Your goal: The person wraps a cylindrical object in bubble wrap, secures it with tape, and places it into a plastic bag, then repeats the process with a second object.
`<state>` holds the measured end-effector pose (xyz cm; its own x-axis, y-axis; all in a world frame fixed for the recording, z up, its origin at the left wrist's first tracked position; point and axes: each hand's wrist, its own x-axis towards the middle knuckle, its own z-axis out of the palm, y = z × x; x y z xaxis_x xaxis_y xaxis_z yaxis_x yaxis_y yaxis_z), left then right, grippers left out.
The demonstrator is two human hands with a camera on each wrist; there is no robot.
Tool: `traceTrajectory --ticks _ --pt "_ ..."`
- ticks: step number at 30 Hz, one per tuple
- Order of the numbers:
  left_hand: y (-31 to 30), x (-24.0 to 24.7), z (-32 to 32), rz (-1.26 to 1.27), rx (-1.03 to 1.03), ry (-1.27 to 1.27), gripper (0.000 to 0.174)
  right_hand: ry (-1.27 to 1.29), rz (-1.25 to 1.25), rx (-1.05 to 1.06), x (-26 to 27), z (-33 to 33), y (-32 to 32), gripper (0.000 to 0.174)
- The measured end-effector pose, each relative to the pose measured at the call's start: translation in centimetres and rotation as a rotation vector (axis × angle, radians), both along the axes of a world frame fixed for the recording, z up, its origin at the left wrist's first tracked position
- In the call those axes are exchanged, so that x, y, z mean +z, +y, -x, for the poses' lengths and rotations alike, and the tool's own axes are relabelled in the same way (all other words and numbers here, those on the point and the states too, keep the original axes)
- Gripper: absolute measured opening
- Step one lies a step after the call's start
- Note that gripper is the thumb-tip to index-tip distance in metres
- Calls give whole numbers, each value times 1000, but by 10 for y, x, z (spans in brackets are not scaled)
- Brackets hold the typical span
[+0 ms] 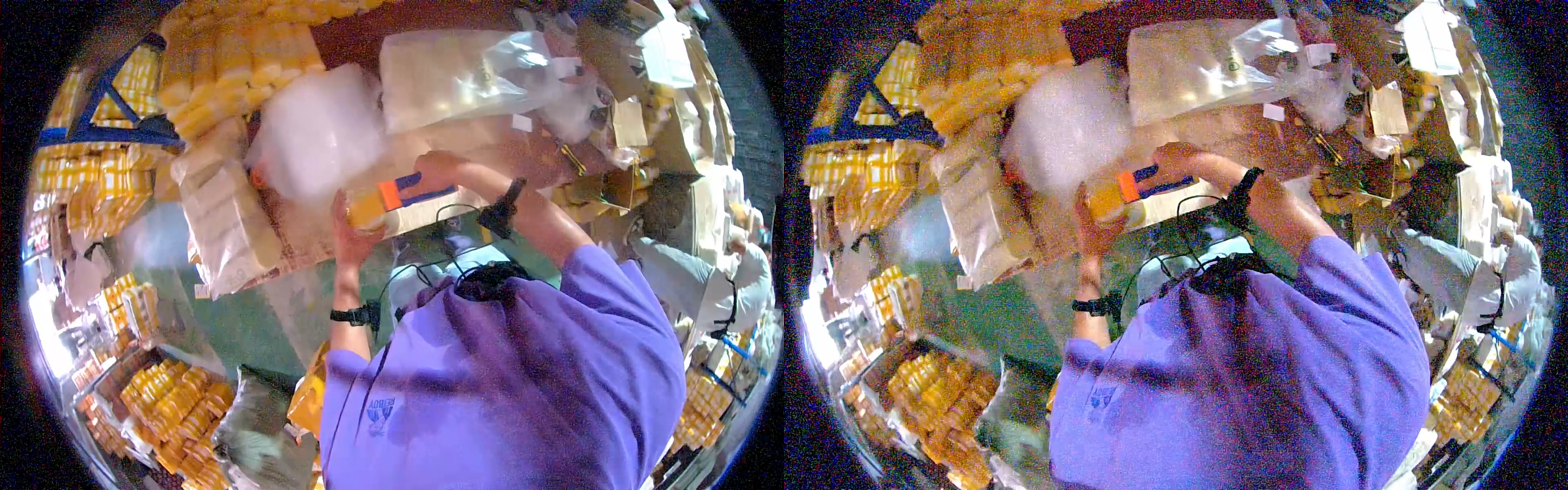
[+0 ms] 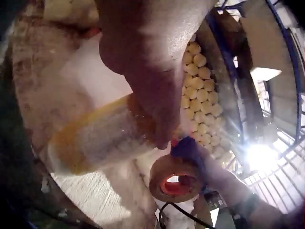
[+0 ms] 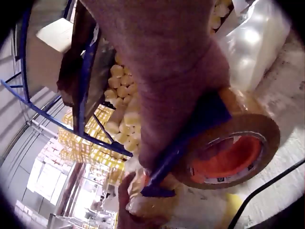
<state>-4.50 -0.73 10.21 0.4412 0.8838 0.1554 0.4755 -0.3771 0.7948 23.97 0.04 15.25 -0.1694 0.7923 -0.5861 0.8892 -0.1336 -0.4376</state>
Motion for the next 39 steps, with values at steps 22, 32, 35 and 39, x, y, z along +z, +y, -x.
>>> traceTrajectory --ticks 22,32,35,39 --pt "20 -57 79 456 132 -118 70 108 -12 -38 5 68 11 90" --pt "7 -179 82 715 110 -341 54 -3 -12 74 -50 109 33 64" --pt "0 -246 78 431 253 -141 47 -56 -20 89 -66 121 33 59" --pt "-6 -267 54 195 388 131 46 -135 -84 80 -77 120 27 57"
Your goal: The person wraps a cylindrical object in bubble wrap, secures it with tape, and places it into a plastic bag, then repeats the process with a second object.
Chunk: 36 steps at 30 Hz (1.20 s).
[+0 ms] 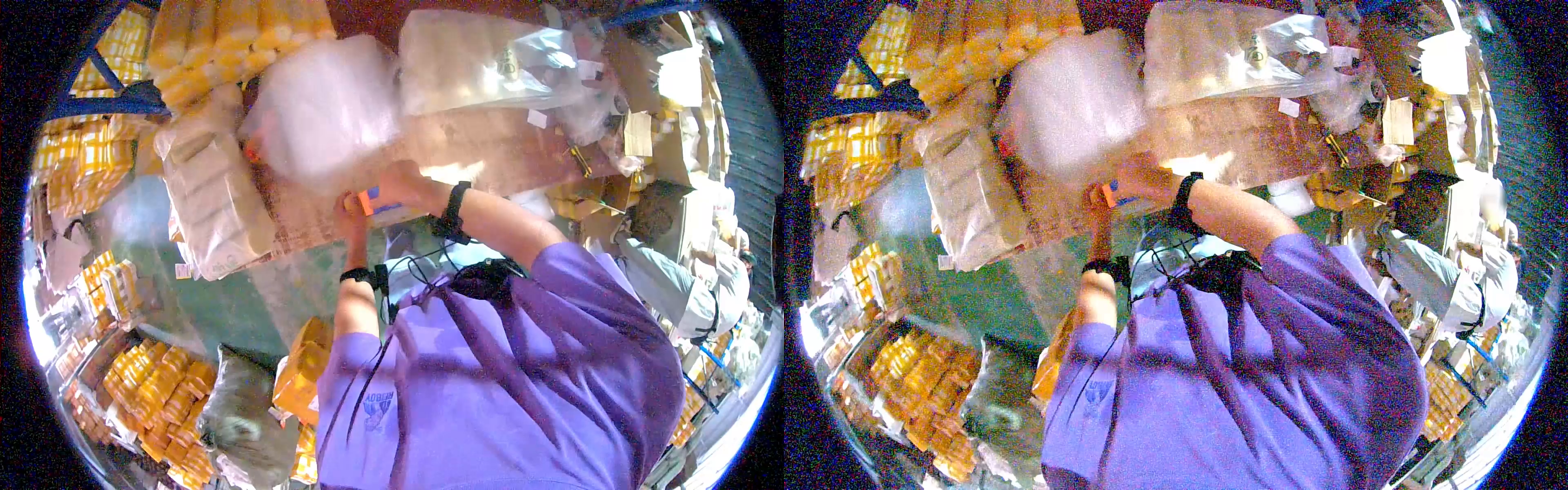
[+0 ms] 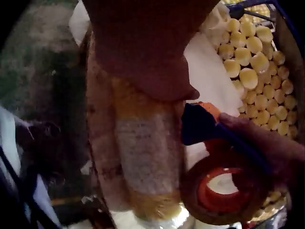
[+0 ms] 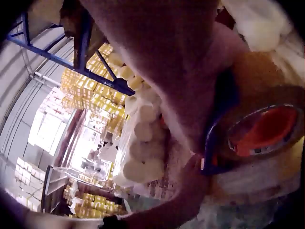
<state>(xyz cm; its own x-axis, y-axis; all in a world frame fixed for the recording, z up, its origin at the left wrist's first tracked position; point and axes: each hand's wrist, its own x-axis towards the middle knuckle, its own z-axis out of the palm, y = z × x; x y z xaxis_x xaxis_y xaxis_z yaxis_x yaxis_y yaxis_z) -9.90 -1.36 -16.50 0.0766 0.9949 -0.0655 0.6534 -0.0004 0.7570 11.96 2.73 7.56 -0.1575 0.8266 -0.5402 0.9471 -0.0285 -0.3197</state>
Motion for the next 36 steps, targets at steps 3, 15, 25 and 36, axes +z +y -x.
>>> traceTrajectory --ticks 3,15,25,36 --pt "13 86 -18 120 59 123 41 112 -42 26 14 -18 -8 64" --pt "4 125 -55 -317 -400 666 40 -38 114 -144 17 -90 -25 73" --pt "13 127 -51 -278 -486 656 46 177 137 -249 -5 -167 -77 71" --pt "19 150 -69 -122 -636 605 69 248 264 -458 -11 -207 -106 82"
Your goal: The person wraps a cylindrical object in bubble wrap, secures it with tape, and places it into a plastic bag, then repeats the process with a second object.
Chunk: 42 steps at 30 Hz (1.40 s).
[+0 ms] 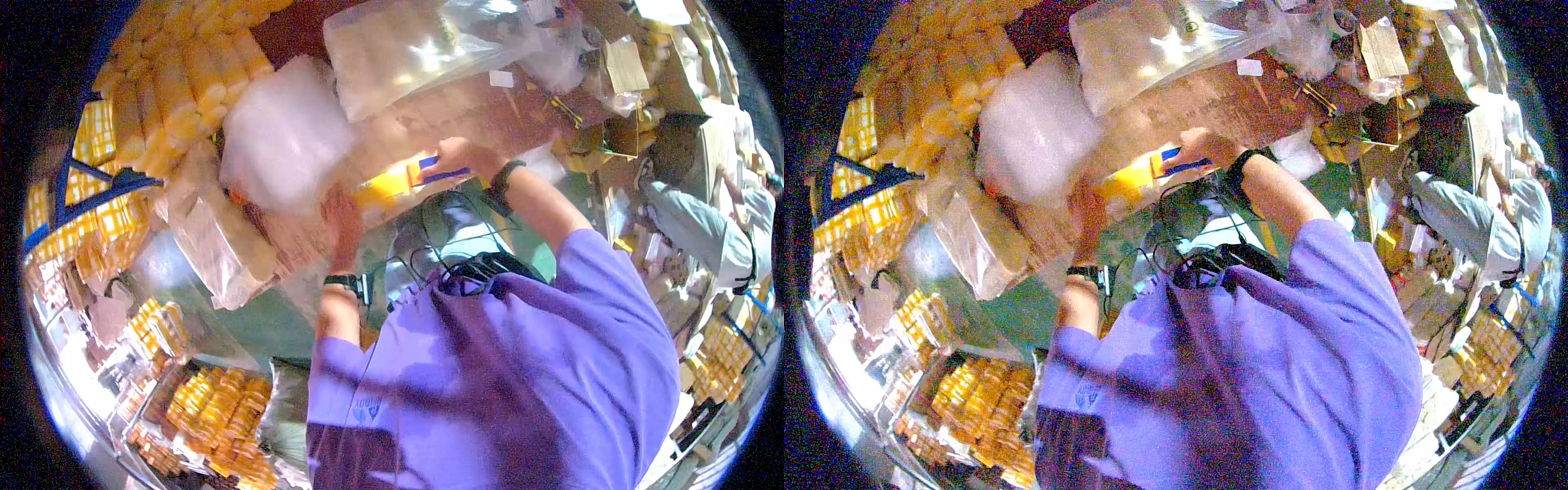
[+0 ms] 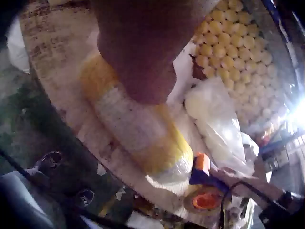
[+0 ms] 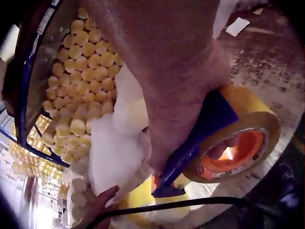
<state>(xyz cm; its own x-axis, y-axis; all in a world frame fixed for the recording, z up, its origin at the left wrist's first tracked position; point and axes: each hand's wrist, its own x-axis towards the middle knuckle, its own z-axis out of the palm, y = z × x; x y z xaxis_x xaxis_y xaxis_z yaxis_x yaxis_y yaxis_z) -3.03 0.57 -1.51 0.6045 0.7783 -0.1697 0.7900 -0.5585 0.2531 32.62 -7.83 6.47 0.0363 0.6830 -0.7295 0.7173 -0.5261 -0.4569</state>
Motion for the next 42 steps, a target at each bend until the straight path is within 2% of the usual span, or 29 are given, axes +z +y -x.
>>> traceTrajectory --ticks 2,3,4,5,6,8,11,12,13,14,16,19,20,23,26,29,32,35,38,41,42 --pt "-8 18 -36 121 -112 -61 85 46 45 -23 33 -3 9 80" --pt "-16 32 -55 85 -167 -99 91 74 73 -34 38 0 10 79" --pt "-24 44 -77 48 -223 -140 98 13 74 0 18 -1 12 74" --pt "-27 46 -92 12 -279 -185 105 68 28 -12 31 -7 11 68" --pt "-27 31 -96 2 -267 -166 105 49 -413 222 1 -19 -2 68" --pt "-26 -10 -97 -23 -243 -133 107 98 -259 133 4 -21 9 69" --pt "-23 6 -95 -11 -277 -165 92 63 28 57 -13 -17 23 71" --pt "-19 9 -93 -12 -290 -172 87 226 -206 40 -1 -24 9 62" --pt "-16 6 -92 32 -248 -138 85 390 -429 56 11 -31 -6 54" --pt "-14 2 -93 75 -205 -107 83 349 -261 -5 13 -24 1 62" --pt "-15 71 -107 30 -174 -57 80 270 4 -21 6 -10 19 72" --pt "-7 66 -88 103 -74 -215 82 300 -111 -6 39 5 21 72" --pt "-11 87 -84 138 7 -341 88 196 -145 38 73 7 26 73" --pt "-14 122 -84 237 225 -470 95 113 -183 82 76 12 28 75" --pt "-20 98 -66 189 353 -666 94 95 -204 70 96 11 22 80" --pt "-22 97 -58 361 349 -863 101 -2 -151 101 108 25 30 83" --pt "-14 111 -39 69 168 -621 104 -45 -144 140 83 44 39 91" --pt "1 153 -39 -209 -166 -161 103 -6 -126 202 101 58 47 95" --pt "0 157 -48 -9 -113 -76 92 108 -82 164 63 74 46 97" --pt "14 127 -33 108 -122 -14 91 54 -125 192 95 69 39 96" --pt "12 134 -35 97 -118 -24 90 15 -102 226 96 69 40 96"
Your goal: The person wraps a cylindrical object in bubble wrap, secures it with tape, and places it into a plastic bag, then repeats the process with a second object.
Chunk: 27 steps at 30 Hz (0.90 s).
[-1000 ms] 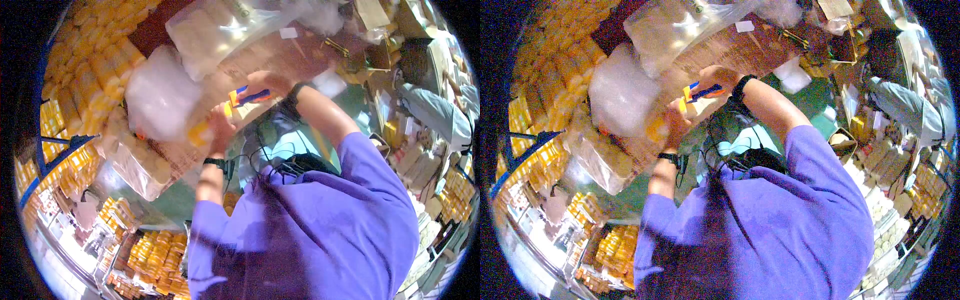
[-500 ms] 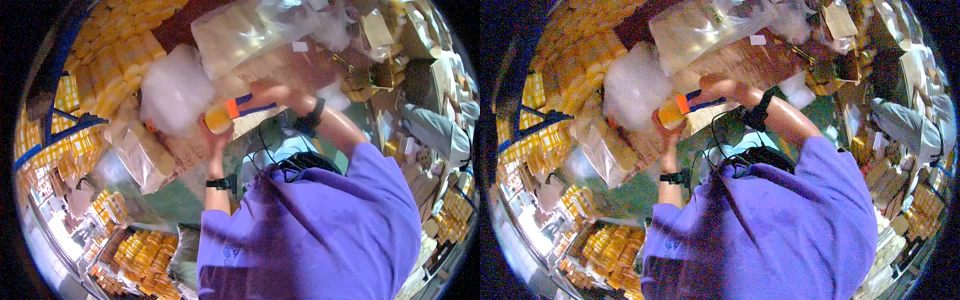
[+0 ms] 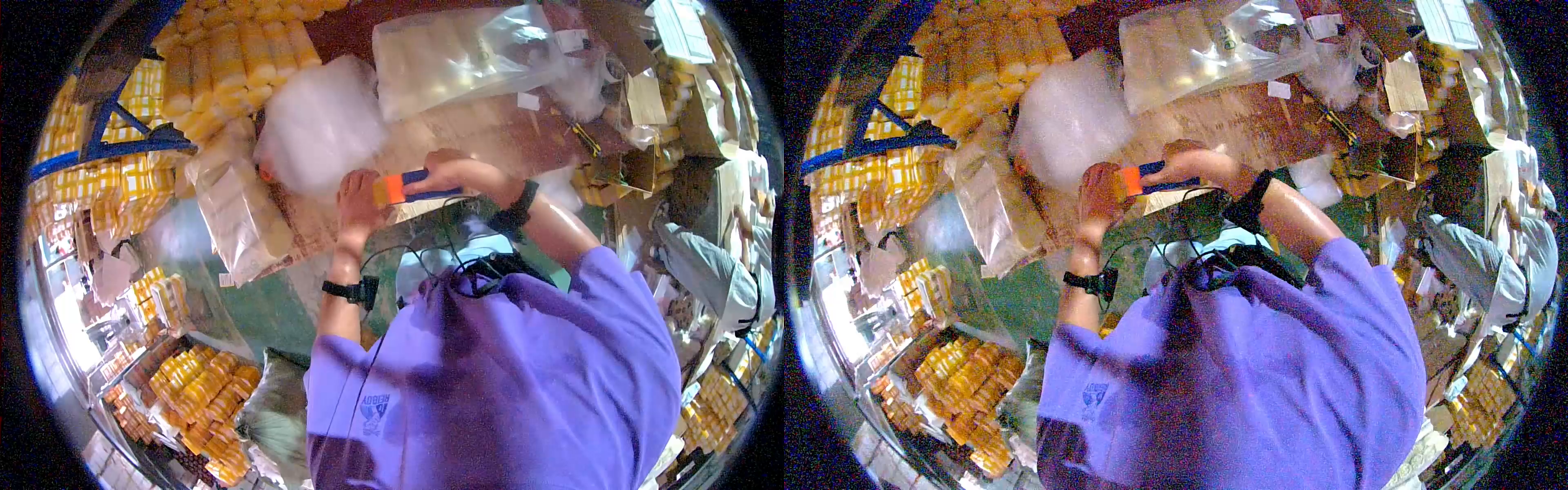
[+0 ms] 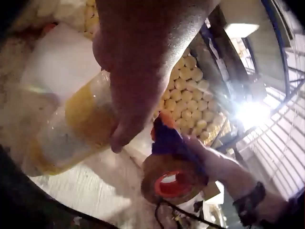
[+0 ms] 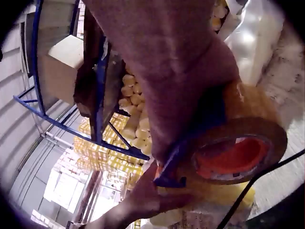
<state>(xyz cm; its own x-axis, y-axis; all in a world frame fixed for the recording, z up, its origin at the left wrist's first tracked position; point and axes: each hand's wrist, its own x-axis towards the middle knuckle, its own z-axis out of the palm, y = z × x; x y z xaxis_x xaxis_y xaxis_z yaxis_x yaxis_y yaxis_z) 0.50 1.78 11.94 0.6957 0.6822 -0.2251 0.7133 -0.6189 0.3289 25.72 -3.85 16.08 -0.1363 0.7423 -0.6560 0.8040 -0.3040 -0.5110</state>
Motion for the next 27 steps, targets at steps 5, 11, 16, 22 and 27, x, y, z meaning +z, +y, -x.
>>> traceTrajectory --ticks 5,11,16,22,27 --pt "-19 34 -5 -60 11 -30 89 203 -179 57 2 -14 -20 93" --pt "-9 10 2 -75 -38 -204 78 -58 -50 -34 -20 -18 -30 87" --pt "-33 1 -15 -217 234 -118 67 -146 -98 -78 -26 -2 -38 91" --pt "-38 -38 -11 -337 132 -134 61 -205 -101 -120 -14 35 -27 61" --pt "-35 -38 -10 -286 207 -152 56 -293 -106 -24 -27 38 -14 53"
